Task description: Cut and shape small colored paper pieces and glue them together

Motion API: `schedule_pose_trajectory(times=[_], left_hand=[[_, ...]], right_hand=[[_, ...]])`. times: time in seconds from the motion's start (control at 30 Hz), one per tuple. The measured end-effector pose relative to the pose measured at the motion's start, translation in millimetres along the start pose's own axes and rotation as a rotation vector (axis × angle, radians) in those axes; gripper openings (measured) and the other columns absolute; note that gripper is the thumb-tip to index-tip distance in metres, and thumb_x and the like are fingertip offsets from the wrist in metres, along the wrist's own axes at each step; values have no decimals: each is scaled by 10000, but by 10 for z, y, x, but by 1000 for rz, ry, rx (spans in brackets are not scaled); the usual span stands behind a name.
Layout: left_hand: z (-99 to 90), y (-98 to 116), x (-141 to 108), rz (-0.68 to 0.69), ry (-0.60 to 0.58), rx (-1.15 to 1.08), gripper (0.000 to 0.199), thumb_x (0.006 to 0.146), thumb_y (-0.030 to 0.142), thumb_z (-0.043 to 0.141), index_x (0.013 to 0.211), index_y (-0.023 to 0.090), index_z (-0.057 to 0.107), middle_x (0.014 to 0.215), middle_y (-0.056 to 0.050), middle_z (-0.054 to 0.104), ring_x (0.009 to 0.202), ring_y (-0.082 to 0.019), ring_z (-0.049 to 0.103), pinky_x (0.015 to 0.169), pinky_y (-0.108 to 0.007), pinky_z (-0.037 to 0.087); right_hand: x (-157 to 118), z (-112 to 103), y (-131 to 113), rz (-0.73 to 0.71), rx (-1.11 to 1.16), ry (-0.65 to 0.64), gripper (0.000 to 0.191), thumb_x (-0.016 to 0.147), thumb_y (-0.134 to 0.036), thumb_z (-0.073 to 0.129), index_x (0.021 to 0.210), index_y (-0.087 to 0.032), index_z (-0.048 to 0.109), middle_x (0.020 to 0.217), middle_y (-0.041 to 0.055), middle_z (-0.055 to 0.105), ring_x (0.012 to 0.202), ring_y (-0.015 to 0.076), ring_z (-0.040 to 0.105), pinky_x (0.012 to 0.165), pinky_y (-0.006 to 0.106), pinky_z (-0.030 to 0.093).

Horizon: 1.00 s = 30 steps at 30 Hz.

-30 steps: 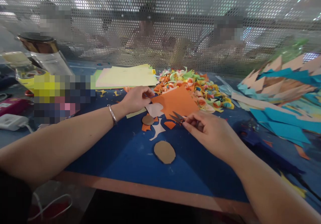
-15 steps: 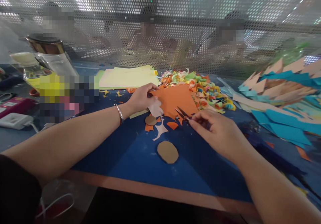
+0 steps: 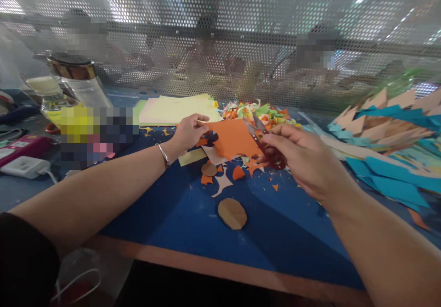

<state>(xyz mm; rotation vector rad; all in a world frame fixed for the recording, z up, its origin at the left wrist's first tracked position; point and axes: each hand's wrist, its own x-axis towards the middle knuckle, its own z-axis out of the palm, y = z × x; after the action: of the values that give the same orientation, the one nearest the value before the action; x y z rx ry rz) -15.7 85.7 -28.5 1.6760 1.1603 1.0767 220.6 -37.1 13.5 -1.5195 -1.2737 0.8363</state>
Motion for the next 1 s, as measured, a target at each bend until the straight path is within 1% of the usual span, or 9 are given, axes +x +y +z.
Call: schedule_pose_trajectory(times=[0.1, 0.17, 0.23, 0.3, 0.4, 0.7, 0.8, 0.9, 1.0], left_hand=[[-118, 52, -44, 139, -100, 353, 518, 882, 110, 628, 1396, 144, 574, 1219, -161, 725, 1062, -253, 692, 987, -415, 544], [-191, 144, -80, 189, -120, 583, 571, 851, 194, 689, 1407, 135, 570, 1312, -202, 661, 1126, -301, 661, 986, -429, 528], [-251, 253, -110, 190, -156, 749, 475, 817, 317, 747, 1247, 142, 652, 1234, -194, 668, 1087, -322, 659, 930, -416, 526], [-300, 345, -126, 147, -309, 830, 410, 683, 389, 862, 995, 174, 704, 940, -108, 694, 923, -299, 669, 833, -386, 518], [-358, 416, -126, 125, -384, 828, 356, 572, 418, 915, 701, 207, 659, 645, -15, 578, 792, -273, 653, 764, -359, 483], [-467, 423, -116, 27, -569, 843, 218, 610, 345, 866, 583, 231, 681, 564, 2, 626, 575, -164, 531, 647, -325, 380], [-500, 450, -91, 36, -604, 789, 225, 599, 293, 849, 525, 238, 644, 520, 20, 576, 558, -151, 495, 633, -325, 364], [-501, 500, -70, 41, -534, 656, 255, 657, 281, 858, 556, 219, 632, 572, 10, 558, 621, -159, 530, 692, -349, 390], [-404, 534, -90, 50, -367, 338, 290, 807, 280, 835, 654, 193, 604, 670, -2, 547, 708, -149, 567, 754, -369, 427]], right_hand=[[75, 117, 5, 9, 121, -7, 183, 870, -339, 761, 783, -233, 640, 745, 43, 663, 580, 153, 631, 538, 310, 516], [97, 167, 41, 7, 141, 6, 214, 866, -336, 764, 745, -231, 622, 706, 41, 663, 513, 135, 577, 463, 292, 454], [102, 182, 89, 14, 129, 16, 229, 869, -340, 762, 740, -234, 606, 688, 31, 665, 471, 116, 520, 428, 284, 392], [96, 173, 129, 30, 99, 6, 227, 891, -334, 736, 745, -237, 592, 686, 17, 661, 460, 106, 489, 436, 289, 361], [83, 149, 152, 52, 77, -25, 201, 925, -331, 690, 771, -237, 600, 706, 3, 649, 472, 103, 490, 469, 303, 362], [70, 126, 147, 6, 98, -41, 220, 896, -384, 734, 817, -233, 595, 730, 13, 655, 493, 102, 519, 471, 315, 378], [70, 121, 149, 7, 129, -46, 152, 879, -304, 712, 817, -236, 592, 737, 13, 660, 500, 102, 528, 476, 312, 391], [71, 124, 137, -53, 174, 17, 119, 850, -211, 677, 835, -249, 565, 748, 10, 667, 512, 104, 531, 490, 315, 398], [75, 141, 115, -80, 223, 90, 194, 807, -189, 691, 856, -270, 522, 662, -28, 607, 489, 110, 503, 473, 318, 361]])
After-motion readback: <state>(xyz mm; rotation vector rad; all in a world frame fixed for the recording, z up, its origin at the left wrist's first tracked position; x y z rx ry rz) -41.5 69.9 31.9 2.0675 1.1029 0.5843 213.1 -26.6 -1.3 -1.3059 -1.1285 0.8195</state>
